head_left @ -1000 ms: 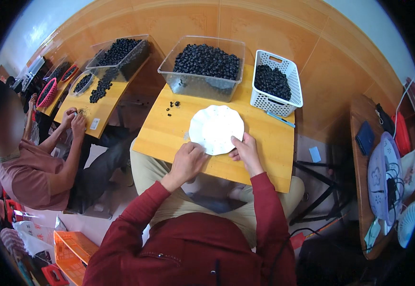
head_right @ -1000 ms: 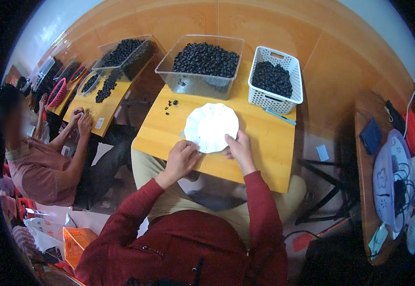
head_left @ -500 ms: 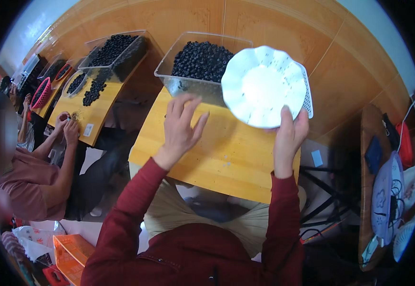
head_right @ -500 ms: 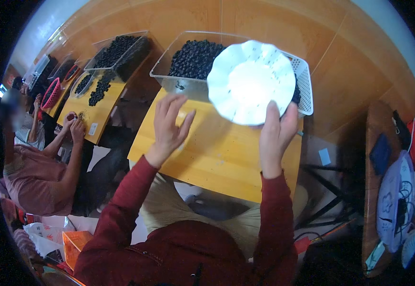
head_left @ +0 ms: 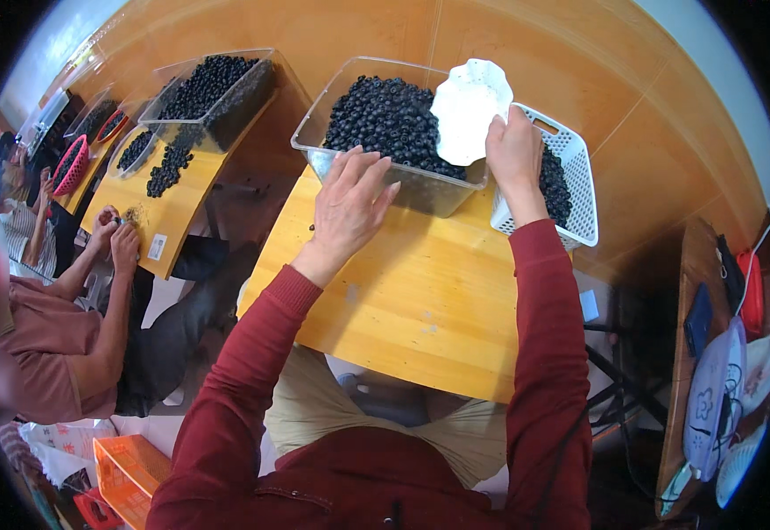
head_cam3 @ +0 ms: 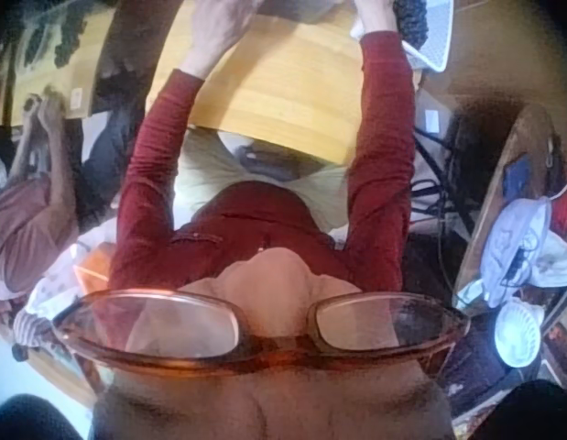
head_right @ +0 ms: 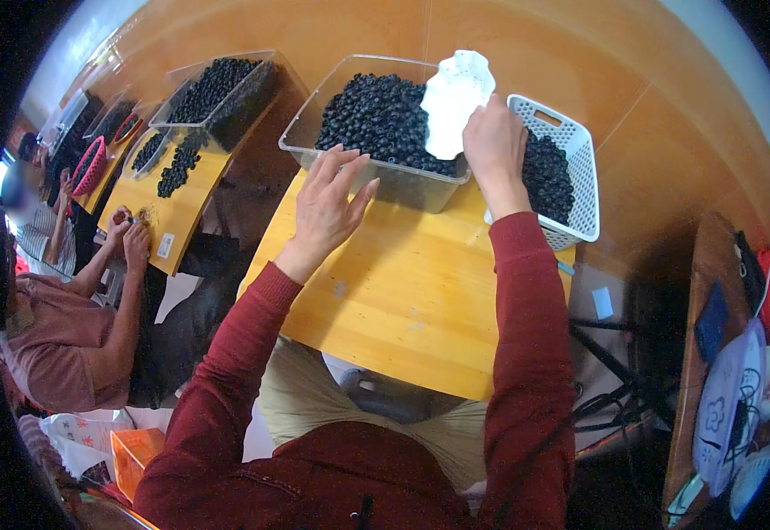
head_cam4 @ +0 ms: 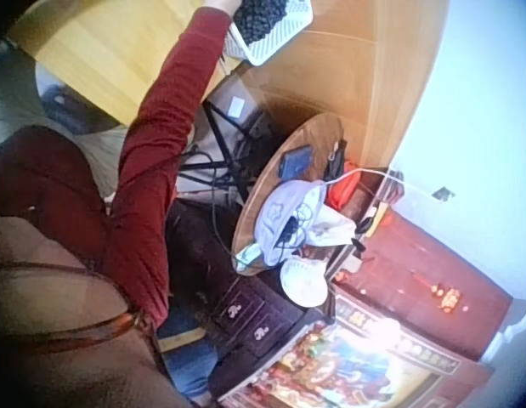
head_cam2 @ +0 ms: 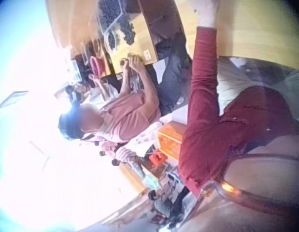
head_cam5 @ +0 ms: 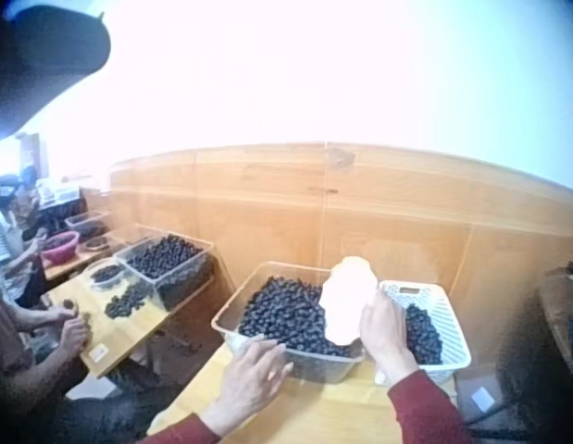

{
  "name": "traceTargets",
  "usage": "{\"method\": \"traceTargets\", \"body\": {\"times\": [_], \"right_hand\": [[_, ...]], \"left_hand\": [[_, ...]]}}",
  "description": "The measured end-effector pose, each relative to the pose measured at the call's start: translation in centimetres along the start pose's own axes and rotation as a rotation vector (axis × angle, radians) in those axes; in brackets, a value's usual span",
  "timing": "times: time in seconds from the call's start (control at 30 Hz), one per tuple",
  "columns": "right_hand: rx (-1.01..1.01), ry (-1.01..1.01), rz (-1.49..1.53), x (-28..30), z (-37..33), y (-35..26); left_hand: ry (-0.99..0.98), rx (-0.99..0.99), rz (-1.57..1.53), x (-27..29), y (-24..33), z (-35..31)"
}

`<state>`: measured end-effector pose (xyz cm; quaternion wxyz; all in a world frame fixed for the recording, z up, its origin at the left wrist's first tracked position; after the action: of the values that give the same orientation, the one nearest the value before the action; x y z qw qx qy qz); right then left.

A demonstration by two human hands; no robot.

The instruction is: The person scoops black fruits from a container onto a plate and trims the fruits one at a time using a utility knife.

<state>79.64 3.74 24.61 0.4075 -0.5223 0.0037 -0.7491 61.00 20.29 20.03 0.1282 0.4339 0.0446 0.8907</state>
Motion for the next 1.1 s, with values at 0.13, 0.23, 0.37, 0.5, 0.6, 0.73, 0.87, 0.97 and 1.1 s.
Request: {"method": "traceTargets", "body": {"times": [0.13,0.23,0.37,0.5,0.6,0.73,0.87,0.97,1.1], "right_hand": [[-0.08,-0.196,0.303,-2.7,0.7,0.1],[-0.117,-0.287,0.458,-4.3,0.8,-0.6],[-0.145,-0.288,0.419,-5.6,1.6,-0.5],[-0.19,-0.339,0.485,-8.7,2.2,-0.8],[-0.248,-0.39,0.469,-9.3,2.0,-1.9],[-0.343,-0.454,0.525,-10.9,2.6,-0.7],[-0.469,-0.481,0.745,-13.9,2.6,1.2],[-0.486,-0.48,0.872,-15.2,2.5,2.2],[-0.479,-0.51,0.952,-16.1,2.6,2.8]], "left_hand": [[0.001,-0.008,0.012,-0.2,-0.5,-0.3],[-0.006,0.009,0.003,-0.3,-0.5,-0.2],[-0.011,0.005,-0.001,-0.4,-0.3,0.0],[-0.026,0.018,-0.002,-0.6,0.0,0.3],[-0.028,0.03,0.004,-0.6,-0.2,0.3],[-0.031,0.034,0.02,-0.7,0.0,0.3],[-0.036,0.05,0.033,-0.8,0.2,0.2],[-0.051,0.068,0.024,-0.9,-0.1,0.1],[-0.038,0.063,0.03,-0.8,-0.1,0.0]]}}
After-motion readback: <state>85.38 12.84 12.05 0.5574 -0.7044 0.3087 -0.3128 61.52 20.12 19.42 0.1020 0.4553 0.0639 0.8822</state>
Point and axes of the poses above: each hand's wrist, its own z-axis towards the middle knuckle, its own x-axis out of the back of the hand, y = z × x, the point moved 10 cm from there along z, towards the middle knuckle, and after that the axes turned 15 degrees about -y, right-handed, at the moved point
